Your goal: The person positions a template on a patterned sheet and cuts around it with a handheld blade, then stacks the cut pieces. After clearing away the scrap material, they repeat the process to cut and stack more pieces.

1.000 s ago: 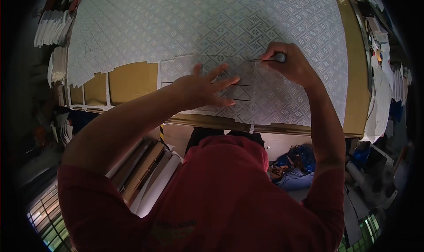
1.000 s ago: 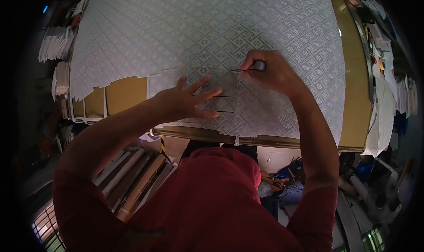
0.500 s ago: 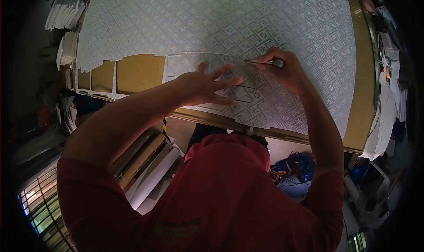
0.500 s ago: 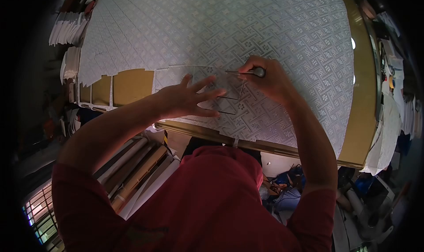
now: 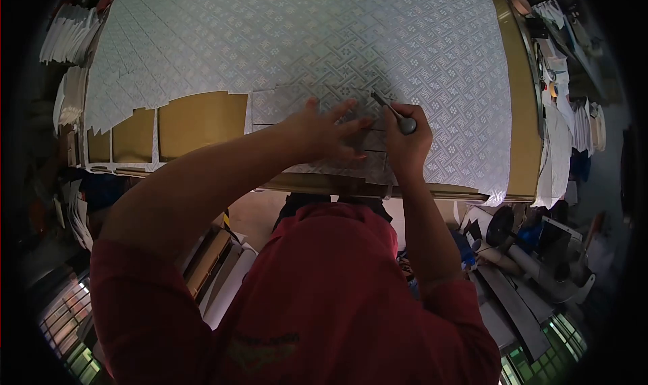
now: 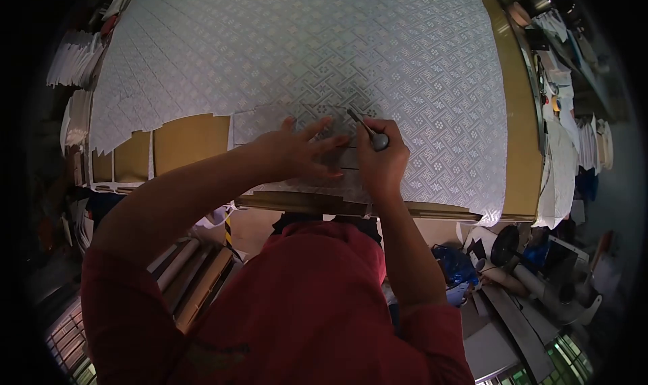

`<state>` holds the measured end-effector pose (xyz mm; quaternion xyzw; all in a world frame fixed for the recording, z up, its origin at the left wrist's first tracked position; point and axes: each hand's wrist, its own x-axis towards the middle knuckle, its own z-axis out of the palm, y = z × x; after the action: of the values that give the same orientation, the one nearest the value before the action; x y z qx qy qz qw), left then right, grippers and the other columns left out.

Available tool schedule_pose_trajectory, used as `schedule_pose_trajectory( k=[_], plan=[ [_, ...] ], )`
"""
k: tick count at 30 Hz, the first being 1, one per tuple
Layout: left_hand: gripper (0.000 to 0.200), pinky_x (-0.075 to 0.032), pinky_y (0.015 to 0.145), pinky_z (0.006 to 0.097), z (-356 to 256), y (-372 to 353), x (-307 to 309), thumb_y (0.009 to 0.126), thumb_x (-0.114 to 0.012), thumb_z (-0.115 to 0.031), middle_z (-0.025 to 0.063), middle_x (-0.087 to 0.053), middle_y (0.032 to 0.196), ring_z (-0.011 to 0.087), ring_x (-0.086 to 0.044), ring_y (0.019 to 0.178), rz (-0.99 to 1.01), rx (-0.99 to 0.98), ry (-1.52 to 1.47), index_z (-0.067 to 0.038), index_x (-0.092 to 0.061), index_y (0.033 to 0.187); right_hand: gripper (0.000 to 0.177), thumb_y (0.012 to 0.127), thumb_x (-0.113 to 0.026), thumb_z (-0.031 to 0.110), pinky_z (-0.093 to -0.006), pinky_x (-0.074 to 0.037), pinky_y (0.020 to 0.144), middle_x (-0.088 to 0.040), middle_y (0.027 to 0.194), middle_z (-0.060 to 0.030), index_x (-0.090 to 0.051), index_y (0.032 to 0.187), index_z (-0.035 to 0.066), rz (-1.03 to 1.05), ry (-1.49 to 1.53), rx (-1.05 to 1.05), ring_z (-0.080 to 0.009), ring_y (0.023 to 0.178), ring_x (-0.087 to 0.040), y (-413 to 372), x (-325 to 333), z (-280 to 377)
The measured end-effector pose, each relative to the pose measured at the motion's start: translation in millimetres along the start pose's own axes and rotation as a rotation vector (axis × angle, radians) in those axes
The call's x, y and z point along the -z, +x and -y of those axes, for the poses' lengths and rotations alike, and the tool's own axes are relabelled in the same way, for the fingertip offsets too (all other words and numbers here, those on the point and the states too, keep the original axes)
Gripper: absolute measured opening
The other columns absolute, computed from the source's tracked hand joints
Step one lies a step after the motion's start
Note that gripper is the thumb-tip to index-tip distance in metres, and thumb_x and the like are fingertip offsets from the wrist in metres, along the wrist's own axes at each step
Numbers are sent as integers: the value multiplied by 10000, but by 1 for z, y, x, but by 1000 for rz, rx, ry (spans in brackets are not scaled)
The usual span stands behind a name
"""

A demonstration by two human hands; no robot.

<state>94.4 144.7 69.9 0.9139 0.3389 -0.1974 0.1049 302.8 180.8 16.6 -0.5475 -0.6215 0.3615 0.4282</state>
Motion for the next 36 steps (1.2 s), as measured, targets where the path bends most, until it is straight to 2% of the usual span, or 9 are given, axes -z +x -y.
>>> schedule_pose_trajectory(
  k=[5, 7, 10, 13, 20, 22, 23, 32, 36],
  plan=[
    [555, -423, 1032, 761, 2, -4, 0, 1027, -528, -312, 48, -206, 1711, 445, -231, 1553, -7, -16, -37, -512, -371, 1520, 140, 893, -783, 93, -338, -561, 714, -760, 884, -135, -724, 998, 21, -90, -115, 47, -213, 790, -739, -7, -10, 11],
    [553, -423, 1024, 754, 2, -2, -4, 1022, -539, -321, 47, -217, 1710, 438, -231, 1555, -28, -10, -78, -519, -383, 1514, 130, 891, -784, 101, -351, -561, 676, -751, 836, -137, -727, 989, 36, -145, -155, 185, -230, 737, -737, -7, -15, 11],
    [552, -424, 1008, 740, 3, 1, -10, 1017, -551, -334, 44, -229, 1711, 430, -234, 1557, -38, 5, -113, -533, -393, 1507, 124, 887, -786, 110, -367, -564, 663, -748, 827, -141, -728, 977, 49, -179, -216, 154, -268, 727, -743, -9, -20, 14],
    [554, -422, 1000, 732, 4, 9, -17, 1016, -550, -340, 41, -230, 1713, 431, -236, 1555, -1, 40, -155, -541, -392, 1507, 145, 889, -785, 92, -343, -554, 739, -748, 882, -137, -728, 997, 13, -162, -256, 100, -203, 801, -716, -12, -24, 20],
    [553, -418, 1000, 730, 5, 0, -9, 1011, -566, -291, 41, -222, 1713, 416, -211, 1567, -25, -9, -115, -523, -437, 1496, 137, 897, -792, 92, -337, -559, 703, -748, 864, -134, -723, 989, 19, -248, -289, 123, -197, 769, -723, -20, -41, 4],
    [561, -423, 996, 729, 5, 1, -11, 1007, -573, -279, 40, -212, 1716, 414, -208, 1569, -27, -4, -141, -523, -443, 1496, 147, 891, -794, 129, -394, -586, 725, -763, 912, -170, -731, 1004, 58, -251, -236, 79, -329, 843, -766, -21, -42, 1],
    [569, -427, 992, 728, 5, 2, -12, 1004, -579, -267, 38, -203, 1720, 412, -204, 1571, -30, 2, -165, -523, -449, 1495, 147, 891, -794, 129, -394, -586, 725, -763, 912, -170, -731, 1004, 58, -251, -240, 76, -329, 843, -766, -23, -42, 0],
    [681, -437, 990, 730, 4, -2, -7, 943, -687, -219, 28, -189, 1725, 405, -190, 1574, -22, -19, -115, -533, -448, 1498, 150, 895, -790, 109, -366, -566, 729, -763, 922, -143, -730, 1013, 39, -111, -260, 90, -273, 818, -750, -6, -20, 15],
    [600, -438, 989, 734, 2, -3, -12, 987, -626, -260, 24, -196, 1724, 408, -206, 1568, -64, 11, -86, -533, -454, 1493, 124, 887, -789, 68, -308, -543, 742, -744, 875, -103, -730, 984, 18, 190, -182, 174, -175, 814, -708, 42, 17, 8]
  ],
)
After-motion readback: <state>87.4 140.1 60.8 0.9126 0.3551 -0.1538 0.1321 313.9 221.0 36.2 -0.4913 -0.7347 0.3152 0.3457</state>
